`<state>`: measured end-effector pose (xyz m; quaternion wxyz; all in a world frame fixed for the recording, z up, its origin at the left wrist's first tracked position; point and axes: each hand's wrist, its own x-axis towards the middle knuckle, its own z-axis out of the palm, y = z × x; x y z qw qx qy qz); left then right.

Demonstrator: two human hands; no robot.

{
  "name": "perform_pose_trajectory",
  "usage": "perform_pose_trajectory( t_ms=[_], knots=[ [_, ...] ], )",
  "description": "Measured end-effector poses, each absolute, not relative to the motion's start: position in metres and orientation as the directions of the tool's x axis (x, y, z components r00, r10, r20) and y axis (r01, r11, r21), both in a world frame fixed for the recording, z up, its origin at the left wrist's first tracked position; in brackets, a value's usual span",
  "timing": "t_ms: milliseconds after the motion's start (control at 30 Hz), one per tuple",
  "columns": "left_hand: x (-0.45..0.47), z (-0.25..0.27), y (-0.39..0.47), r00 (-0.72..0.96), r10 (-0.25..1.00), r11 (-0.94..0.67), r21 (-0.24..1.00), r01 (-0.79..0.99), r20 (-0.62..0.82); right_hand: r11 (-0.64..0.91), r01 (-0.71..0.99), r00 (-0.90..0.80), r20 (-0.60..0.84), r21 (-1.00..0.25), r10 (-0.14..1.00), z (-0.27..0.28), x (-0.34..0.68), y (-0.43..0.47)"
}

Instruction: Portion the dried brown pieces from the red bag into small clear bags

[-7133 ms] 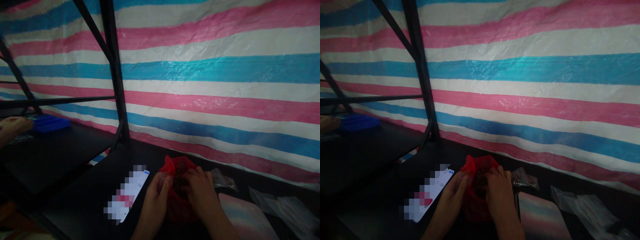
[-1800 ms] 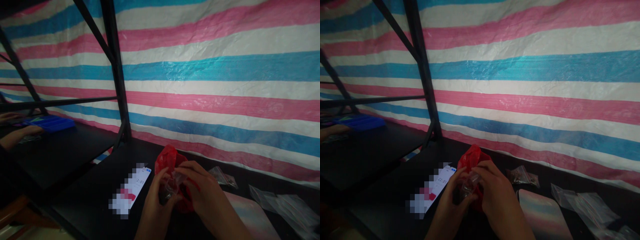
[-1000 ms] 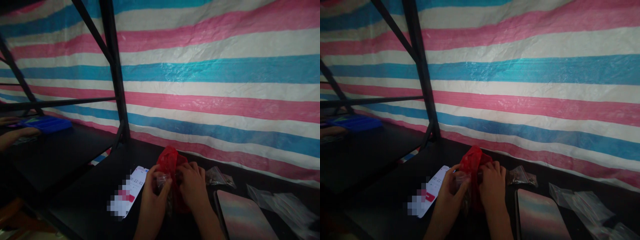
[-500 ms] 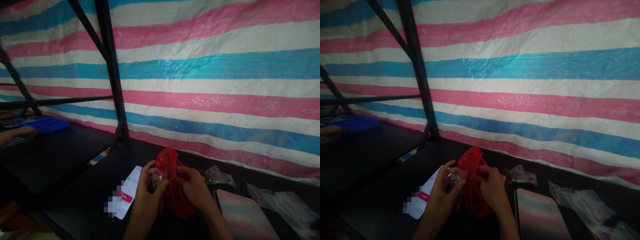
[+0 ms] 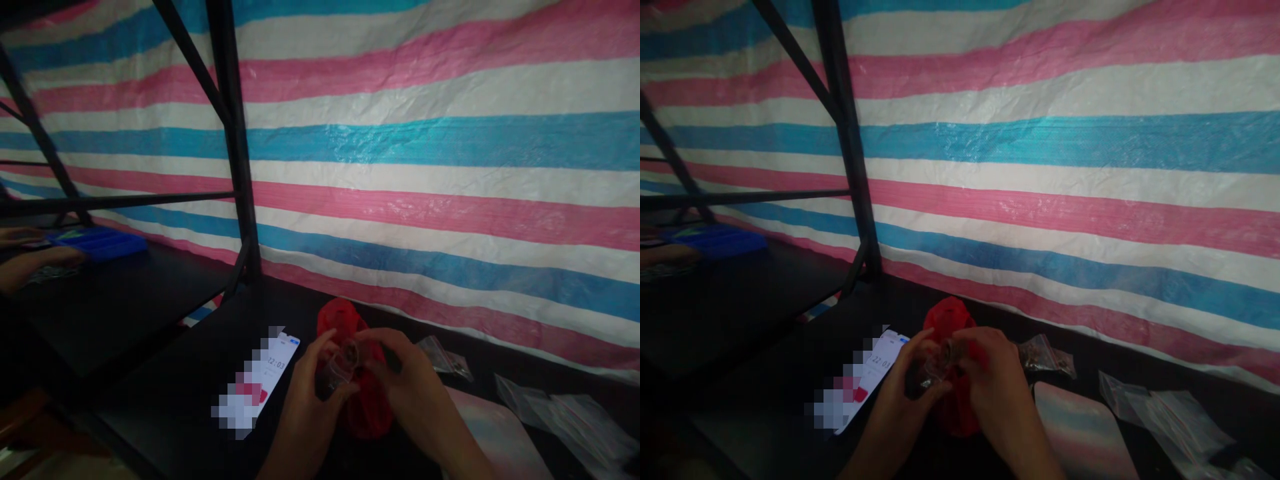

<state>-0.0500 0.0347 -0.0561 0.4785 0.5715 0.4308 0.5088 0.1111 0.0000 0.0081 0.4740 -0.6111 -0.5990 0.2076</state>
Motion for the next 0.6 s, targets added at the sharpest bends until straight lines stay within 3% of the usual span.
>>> perform_pose_trajectory(
  t_ms=[100, 233, 400, 600],
  knots=[
    [-0.05, -0.054, 0.033, 0.115, 0.98, -0.162, 0.987, 0.012, 0.16, 0.272, 0.694, 0.044, 0.416, -0.667, 0.909, 0.013, 0.102, -0.002],
    [-0.051, -0.053, 0.033, 0.119, 0.977, -0.178, 0.984, -0.006, 0.178, 0.337, 0.769, -0.051, 0.473, -0.543, 0.88, 0.016, 0.098, -0.002],
    [-0.051, -0.058, 0.035, 0.111, 0.971, -0.206, 0.977, -0.047, 0.21, 0.361, 0.803, -0.077, 0.518, -0.474, 0.852, 0.013, 0.099, -0.002],
    [-0.056, -0.064, 0.034, 0.061, 0.958, -0.279, 0.96, -0.01, 0.279, 0.373, 0.786, -0.046, 0.554, -0.494, 0.831, 0.021, 0.097, -0.006]
  ],
)
